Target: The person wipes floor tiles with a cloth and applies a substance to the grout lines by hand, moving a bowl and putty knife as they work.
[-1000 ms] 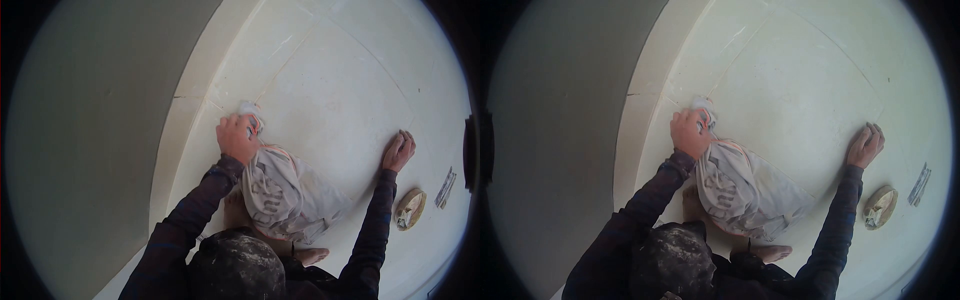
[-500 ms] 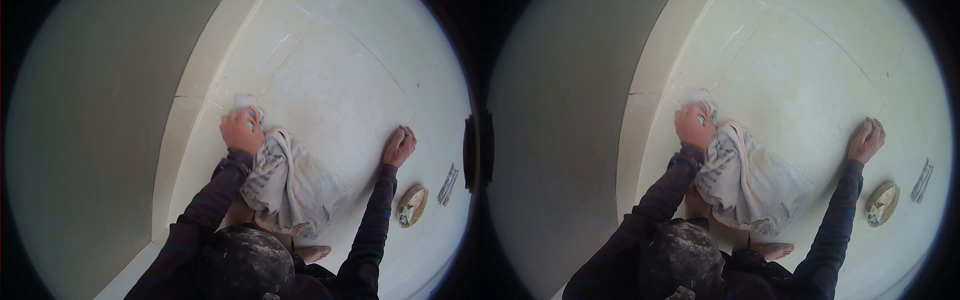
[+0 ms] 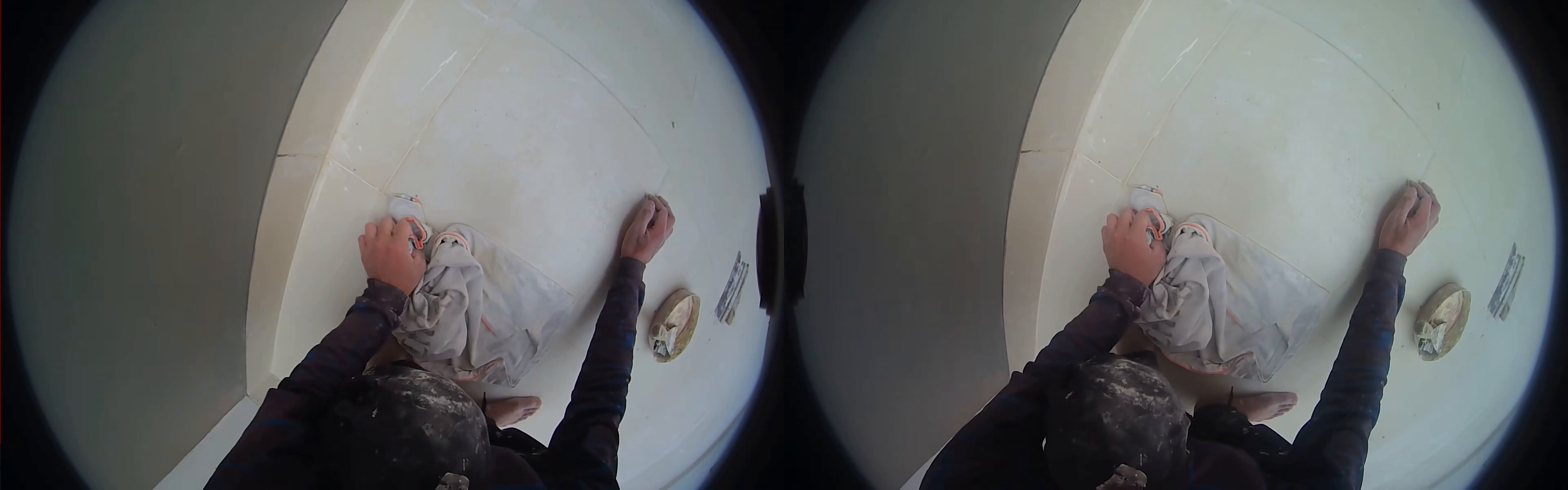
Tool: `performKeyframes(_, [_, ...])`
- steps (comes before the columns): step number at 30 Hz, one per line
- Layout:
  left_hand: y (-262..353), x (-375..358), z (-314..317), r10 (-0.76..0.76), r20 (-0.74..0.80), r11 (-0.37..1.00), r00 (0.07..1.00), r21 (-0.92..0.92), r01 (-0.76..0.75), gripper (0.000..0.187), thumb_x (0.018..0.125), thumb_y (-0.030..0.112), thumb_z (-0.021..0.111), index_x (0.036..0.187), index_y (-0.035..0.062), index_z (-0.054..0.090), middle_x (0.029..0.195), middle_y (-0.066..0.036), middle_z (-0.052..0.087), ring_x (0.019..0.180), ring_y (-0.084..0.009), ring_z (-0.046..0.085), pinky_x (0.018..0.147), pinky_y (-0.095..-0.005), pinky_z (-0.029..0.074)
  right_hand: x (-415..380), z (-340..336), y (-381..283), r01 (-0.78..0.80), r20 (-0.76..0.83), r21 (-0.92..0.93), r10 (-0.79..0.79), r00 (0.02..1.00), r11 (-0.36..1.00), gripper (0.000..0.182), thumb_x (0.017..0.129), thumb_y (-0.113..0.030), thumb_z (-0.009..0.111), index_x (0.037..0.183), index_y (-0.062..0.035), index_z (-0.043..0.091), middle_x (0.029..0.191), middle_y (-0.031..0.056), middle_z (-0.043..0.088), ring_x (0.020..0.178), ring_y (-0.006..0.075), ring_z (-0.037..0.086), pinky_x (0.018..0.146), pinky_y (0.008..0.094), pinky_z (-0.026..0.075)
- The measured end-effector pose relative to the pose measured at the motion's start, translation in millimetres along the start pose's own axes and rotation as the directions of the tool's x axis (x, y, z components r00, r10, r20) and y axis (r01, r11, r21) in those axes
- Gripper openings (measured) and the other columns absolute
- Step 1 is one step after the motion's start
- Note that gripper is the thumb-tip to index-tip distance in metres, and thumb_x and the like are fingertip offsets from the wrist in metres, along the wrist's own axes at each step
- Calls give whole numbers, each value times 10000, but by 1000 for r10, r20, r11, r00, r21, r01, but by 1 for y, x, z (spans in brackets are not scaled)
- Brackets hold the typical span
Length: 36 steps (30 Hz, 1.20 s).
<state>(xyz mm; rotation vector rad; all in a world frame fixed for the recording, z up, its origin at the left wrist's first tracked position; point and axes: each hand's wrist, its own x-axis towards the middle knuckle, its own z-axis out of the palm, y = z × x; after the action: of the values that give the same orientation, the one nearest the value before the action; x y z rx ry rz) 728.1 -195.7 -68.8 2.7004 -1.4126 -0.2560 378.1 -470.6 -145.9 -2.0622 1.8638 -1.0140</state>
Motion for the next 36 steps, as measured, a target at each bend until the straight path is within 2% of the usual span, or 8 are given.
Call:
performKeyframes(9, [-16, 124, -2, -276, -264, 961, 924, -81, 264, 304, 752, 150, 664, 1052, 103, 673, 1048, -125, 643, 1001, -380, 577, 877, -492, 482, 3, 1, 3, -21, 1, -58, 21, 1000, 998, 254, 1003, -232, 535, 1095, -69, 706, 1260, 135, 618, 1199, 322, 523, 1045, 447, 399])
performKeyframes(16, [96, -51, 35, 595, -67, 674, 801, -500, -543, 249, 678, 101, 704, 911, 109, 616, 980, -91, 567, 1018, -329, 537, 869, -460, 438, -1, 0, -1, 17, 28, -54, -16, 999, 998, 241, 983, -212, 571, 1129, -53, 678, 1251, 156, 611, 1206, 334, 526, 1042, 452, 409])
performKeyframes(21, [50, -24, 5, 224, -87, 524, 971, -829, -195, 252, 722, -13, 601, 955, 60, 537, 1061, -173, 508, 1028, -356, 512, 948, -466, 423, -75, -17, -123, 17, 349, 471, -204, 915, 882, 263, 972, -136, 582, 1210, -29, 617, 1290, 121, 593, 1171, 256, 573, 916, 372, 480])
performKeyframes(24, [6, -19, -18, 159, 37, 359, 987, -933, -23, 355, 815, 21, 561, 1168, 46, 542, 1178, -166, 519, 1128, -327, 514, 1011, -435, 413, -143, -7, -235, -164, 621, 709, -498, 605, 686, 632, 902, -212, 714, 1428, 23, 454, 1430, 233, 475, 1382, 367, 422, 1168, 422, 313])
performKeyframes(26, [-24, -28, -30, 81, 429, -445, 900, -792, 418, 507, 919, 91, 502, 1418, 25, 434, 1363, -156, 498, 1303, -293, 465, 1109, -400, 364, -179, 7, -285, -531, 733, 677, -408, 544, 510, 652, 887, -208, 738, 1424, 28, 454, 1401, 235, 514, 1344, 397, 460, 1134, 434, 360])
performKeyframes(29, [-73, -34, -57, 11, 363, -595, 932, -747, 298, 590, 973, 150, 454, 1535, 24, 327, 1499, -150, 428, 1403, -266, 412, 1161, -365, 315, -189, 23, -338, -542, 760, 648, -412, 502, 535, 566, 862, -162, 734, 1358, 9, 521, 1324, 202, 567, 1244, 411, 520, 1058, 462, 417])
performKeyframes(33, [-139, -82, -83, -315, 14, 677, 949, -697, 235, 463, 964, 40, 470, 1421, -26, 439, 1428, -176, 504, 1346, -274, 486, 1117, -401, 382, -231, 42, -373, 150, 544, 646, -589, 597, 748, 504, 760, -116, 744, 1242, -19, 635, 1276, 175, 591, 1126, 384, 564, 938, 457, 447])
performKeyframes(36, [-158, -113, -96, -509, -151, 637, 847, -728, 253, 349, 974, -16, 452, 1319, -20, 501, 1295, -156, 579, 1202, -238, 567, 1070, -389, 430, -279, 53, -400, 426, 468, 663, -785, 405, 615, 407, 767, -163, 682, 1158, -52, 698, 1333, 141, 588, 1234, 299, 529, 954, 400, 440])
